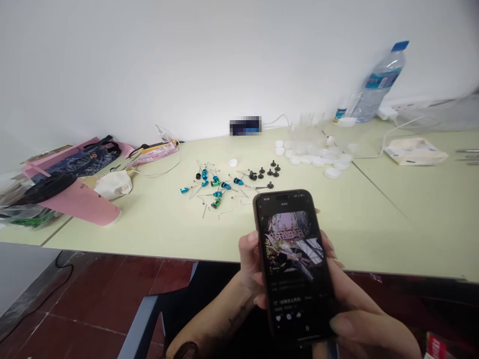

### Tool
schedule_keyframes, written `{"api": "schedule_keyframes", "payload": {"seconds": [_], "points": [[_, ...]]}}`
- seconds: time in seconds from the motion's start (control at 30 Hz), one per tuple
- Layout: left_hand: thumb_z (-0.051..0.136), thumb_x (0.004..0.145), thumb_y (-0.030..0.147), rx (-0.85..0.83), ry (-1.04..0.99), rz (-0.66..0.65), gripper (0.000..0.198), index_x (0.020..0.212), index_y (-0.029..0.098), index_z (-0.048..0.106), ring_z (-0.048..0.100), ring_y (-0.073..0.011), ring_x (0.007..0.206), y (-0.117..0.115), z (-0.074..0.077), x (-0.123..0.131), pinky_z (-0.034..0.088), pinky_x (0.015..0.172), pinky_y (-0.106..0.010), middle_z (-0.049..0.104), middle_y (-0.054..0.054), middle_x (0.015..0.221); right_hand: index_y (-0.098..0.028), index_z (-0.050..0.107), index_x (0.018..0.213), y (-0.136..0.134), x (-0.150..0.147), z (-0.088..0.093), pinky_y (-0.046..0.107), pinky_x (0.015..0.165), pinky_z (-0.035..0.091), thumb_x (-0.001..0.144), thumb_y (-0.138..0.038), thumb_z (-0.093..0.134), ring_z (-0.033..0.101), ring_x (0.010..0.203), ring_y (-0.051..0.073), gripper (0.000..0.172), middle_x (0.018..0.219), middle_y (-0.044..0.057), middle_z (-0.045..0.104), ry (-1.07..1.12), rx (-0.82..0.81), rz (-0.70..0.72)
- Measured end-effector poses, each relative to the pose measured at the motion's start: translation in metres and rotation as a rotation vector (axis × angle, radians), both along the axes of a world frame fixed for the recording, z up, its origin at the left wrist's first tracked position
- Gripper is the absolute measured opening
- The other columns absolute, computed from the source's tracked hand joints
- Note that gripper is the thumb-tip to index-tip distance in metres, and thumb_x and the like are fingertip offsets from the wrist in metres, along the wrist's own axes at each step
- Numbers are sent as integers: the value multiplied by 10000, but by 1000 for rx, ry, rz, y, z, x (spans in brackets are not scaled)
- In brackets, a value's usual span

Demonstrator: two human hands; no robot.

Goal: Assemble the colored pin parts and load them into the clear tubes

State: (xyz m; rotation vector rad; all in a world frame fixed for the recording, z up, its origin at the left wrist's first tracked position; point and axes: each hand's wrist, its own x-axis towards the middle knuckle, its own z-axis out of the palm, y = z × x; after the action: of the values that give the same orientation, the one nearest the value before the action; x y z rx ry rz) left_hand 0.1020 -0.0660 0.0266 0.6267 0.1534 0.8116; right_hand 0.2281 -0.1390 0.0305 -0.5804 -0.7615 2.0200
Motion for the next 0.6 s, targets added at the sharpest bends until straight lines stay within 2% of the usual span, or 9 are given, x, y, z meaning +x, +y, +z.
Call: {"api": "schedule_keyframes", "payload": {"seconds": [0.17,0.33,0.5,0.6], "points": [[497,564,761,-9,-71,-31,951,1321,186,458,624,-347,939,1,1,4,517,737,-405,641,-139,955,-280,76,1502,1,2,-1,457,994,408,660,-328,654,496,1241,332,1022,1444,87,434,9,1,2],[500,544,770,-34,-76,-7,960,1312,195,466,617,-353,940,-2,2,4,513,724,-404,632,-140,971,-252,100,1507,0,5,1,464,1030,381,663,-361,664,416,1306,338,1021,1459,86,412,-73,20,11],[497,564,767,-11,-41,-29,925,1304,213,459,596,-344,969,-5,10,4,482,792,-447,613,-131,998,-244,204,1498,1,6,4,460,1088,322,704,-418,666,300,1376,326,934,1473,65,394,-191,97,-34],[502,553,788,-31,-54,-10,941,1313,237,444,581,-357,1003,-6,9,7,453,851,-505,600,-119,985,-234,240,1493,0,6,2,466,1085,339,733,-461,651,273,1389,328,894,1466,73,404,-272,128,-70]]}}
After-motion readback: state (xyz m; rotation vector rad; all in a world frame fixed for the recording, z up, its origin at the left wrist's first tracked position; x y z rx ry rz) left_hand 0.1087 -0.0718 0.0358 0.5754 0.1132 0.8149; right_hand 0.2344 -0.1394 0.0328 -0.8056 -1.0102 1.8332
